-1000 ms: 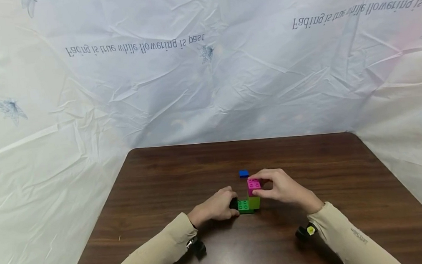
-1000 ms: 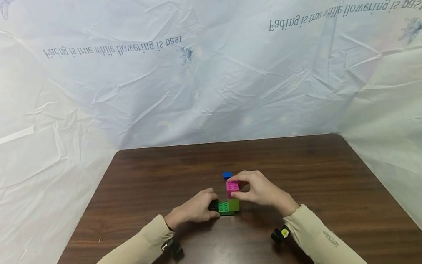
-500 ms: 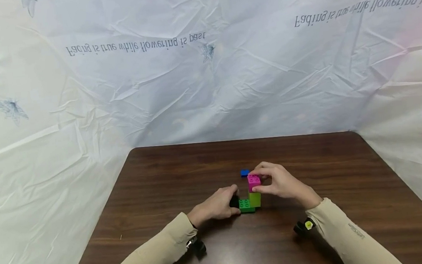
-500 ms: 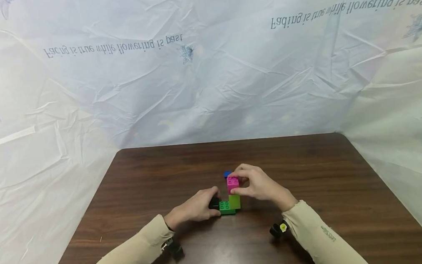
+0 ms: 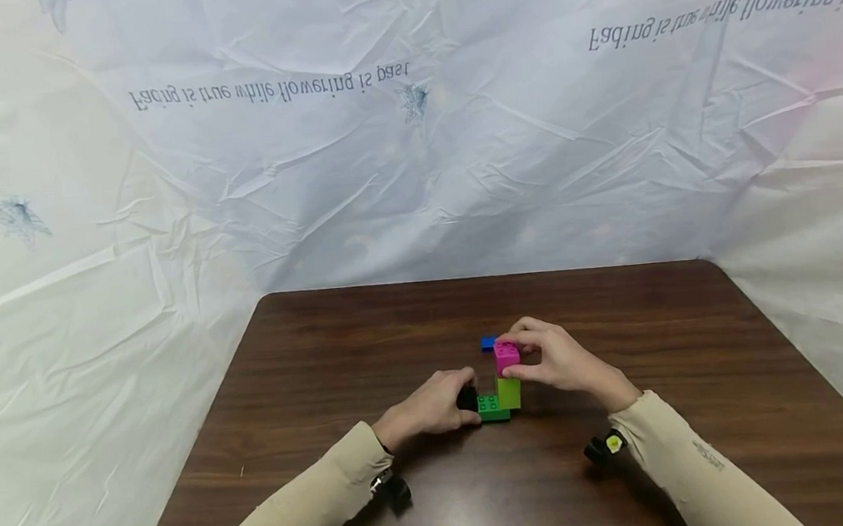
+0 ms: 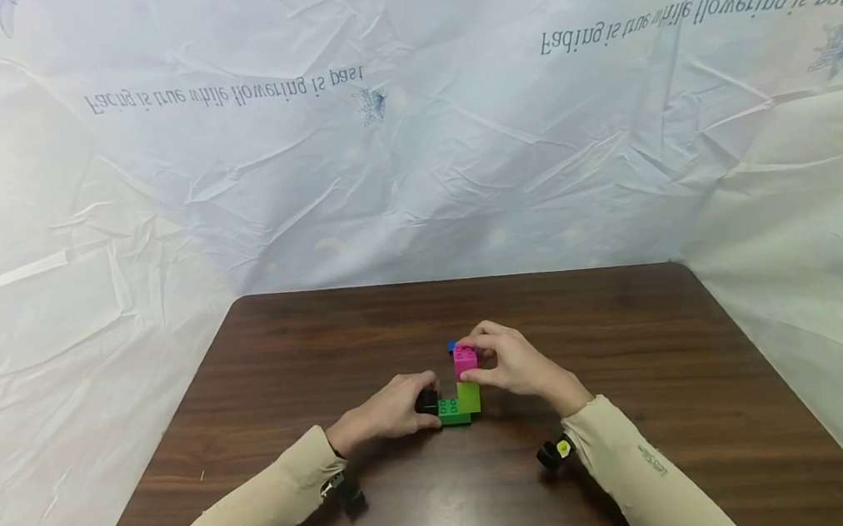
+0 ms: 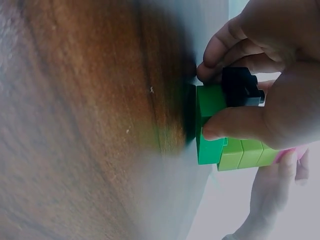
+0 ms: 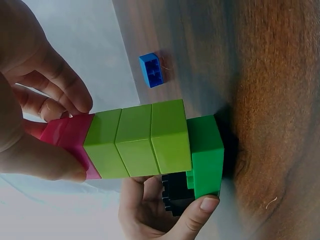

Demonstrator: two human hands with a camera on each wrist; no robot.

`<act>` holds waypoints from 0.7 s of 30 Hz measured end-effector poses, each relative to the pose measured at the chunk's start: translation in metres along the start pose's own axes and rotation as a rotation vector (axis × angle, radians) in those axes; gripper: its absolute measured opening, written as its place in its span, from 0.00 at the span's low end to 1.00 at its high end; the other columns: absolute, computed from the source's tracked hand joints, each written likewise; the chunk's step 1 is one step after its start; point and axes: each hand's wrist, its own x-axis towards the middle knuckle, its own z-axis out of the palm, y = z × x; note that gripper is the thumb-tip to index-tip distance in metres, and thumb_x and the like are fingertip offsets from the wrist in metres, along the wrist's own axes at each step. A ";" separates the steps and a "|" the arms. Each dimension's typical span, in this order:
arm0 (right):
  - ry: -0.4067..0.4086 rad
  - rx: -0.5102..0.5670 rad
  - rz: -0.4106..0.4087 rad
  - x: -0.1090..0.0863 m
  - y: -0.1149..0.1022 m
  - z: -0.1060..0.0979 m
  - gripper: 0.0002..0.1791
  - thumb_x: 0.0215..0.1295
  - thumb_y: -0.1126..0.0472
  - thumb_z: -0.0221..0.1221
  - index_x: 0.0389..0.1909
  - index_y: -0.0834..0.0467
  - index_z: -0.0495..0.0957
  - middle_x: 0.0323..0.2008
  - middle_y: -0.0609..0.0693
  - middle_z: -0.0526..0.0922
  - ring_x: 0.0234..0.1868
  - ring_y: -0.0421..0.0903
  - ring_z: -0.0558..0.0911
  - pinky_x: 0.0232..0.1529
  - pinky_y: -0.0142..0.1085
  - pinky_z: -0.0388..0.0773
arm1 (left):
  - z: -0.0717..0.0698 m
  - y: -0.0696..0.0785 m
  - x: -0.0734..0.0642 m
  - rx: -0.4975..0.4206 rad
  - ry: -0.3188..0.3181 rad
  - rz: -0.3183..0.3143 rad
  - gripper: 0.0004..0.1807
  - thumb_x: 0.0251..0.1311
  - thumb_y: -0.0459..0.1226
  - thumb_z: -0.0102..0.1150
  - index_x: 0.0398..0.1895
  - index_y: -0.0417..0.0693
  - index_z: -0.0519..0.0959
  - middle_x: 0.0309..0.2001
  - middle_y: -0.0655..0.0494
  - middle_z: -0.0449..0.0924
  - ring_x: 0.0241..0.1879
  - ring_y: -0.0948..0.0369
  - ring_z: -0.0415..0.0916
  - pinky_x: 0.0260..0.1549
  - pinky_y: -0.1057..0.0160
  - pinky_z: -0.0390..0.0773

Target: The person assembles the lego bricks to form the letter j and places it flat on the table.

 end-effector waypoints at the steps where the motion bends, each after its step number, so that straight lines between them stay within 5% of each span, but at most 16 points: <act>1: 0.002 -0.002 -0.003 0.001 0.001 0.000 0.24 0.58 0.55 0.69 0.55 0.58 0.80 0.45 0.46 0.76 0.40 0.39 0.81 0.38 0.33 0.80 | -0.001 0.000 0.000 0.000 0.000 -0.001 0.19 0.53 0.47 0.71 0.41 0.51 0.74 0.36 0.61 0.77 0.34 0.67 0.73 0.33 0.70 0.72; 21: 0.054 0.057 -0.015 0.007 0.013 0.013 0.22 0.59 0.56 0.68 0.54 0.56 0.77 0.46 0.48 0.76 0.40 0.40 0.80 0.38 0.33 0.81 | -0.004 0.000 -0.008 0.086 0.026 -0.022 0.26 0.55 0.50 0.69 0.52 0.44 0.81 0.41 0.58 0.68 0.42 0.64 0.65 0.46 0.68 0.70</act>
